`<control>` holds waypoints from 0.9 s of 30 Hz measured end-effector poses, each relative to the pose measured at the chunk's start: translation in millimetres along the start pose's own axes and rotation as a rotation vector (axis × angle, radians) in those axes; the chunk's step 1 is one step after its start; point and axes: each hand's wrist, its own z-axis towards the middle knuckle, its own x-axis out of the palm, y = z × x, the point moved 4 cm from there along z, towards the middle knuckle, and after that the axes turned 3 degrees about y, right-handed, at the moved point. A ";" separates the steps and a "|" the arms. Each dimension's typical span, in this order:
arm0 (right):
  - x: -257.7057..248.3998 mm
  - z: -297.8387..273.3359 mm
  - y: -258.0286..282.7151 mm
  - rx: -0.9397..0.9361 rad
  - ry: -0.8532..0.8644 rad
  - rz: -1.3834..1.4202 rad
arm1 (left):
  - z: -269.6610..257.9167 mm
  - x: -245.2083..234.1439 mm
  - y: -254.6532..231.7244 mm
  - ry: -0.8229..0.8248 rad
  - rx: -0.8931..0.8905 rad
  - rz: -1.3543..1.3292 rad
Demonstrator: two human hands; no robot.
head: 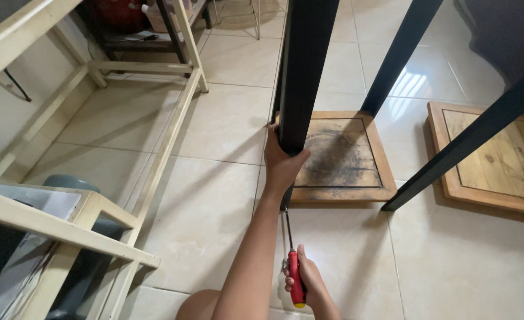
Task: The person sits on the floor and assembles a small table by attaching black metal legs to a square wooden tabletop using a screwdriver and screws. They align the legs and tighten the screws to secure the structure.
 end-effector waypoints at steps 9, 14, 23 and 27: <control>0.1 -12.9 6.7 -0.285 -0.027 -0.184 | 2.0 0.9 4.7 0.000 -0.038 -0.013; -11.4 -13.5 -5.5 -0.348 -0.370 -0.738 | -12.3 1.3 40.1 -0.037 0.013 0.035; -19.9 -14.5 -13.5 -0.620 -0.623 -0.947 | -58.9 1.0 124.2 -0.014 -0.213 0.042; -8.7 -25.6 -7.5 -0.877 -0.621 -0.981 | -52.4 2.2 121.3 0.028 -0.250 -0.017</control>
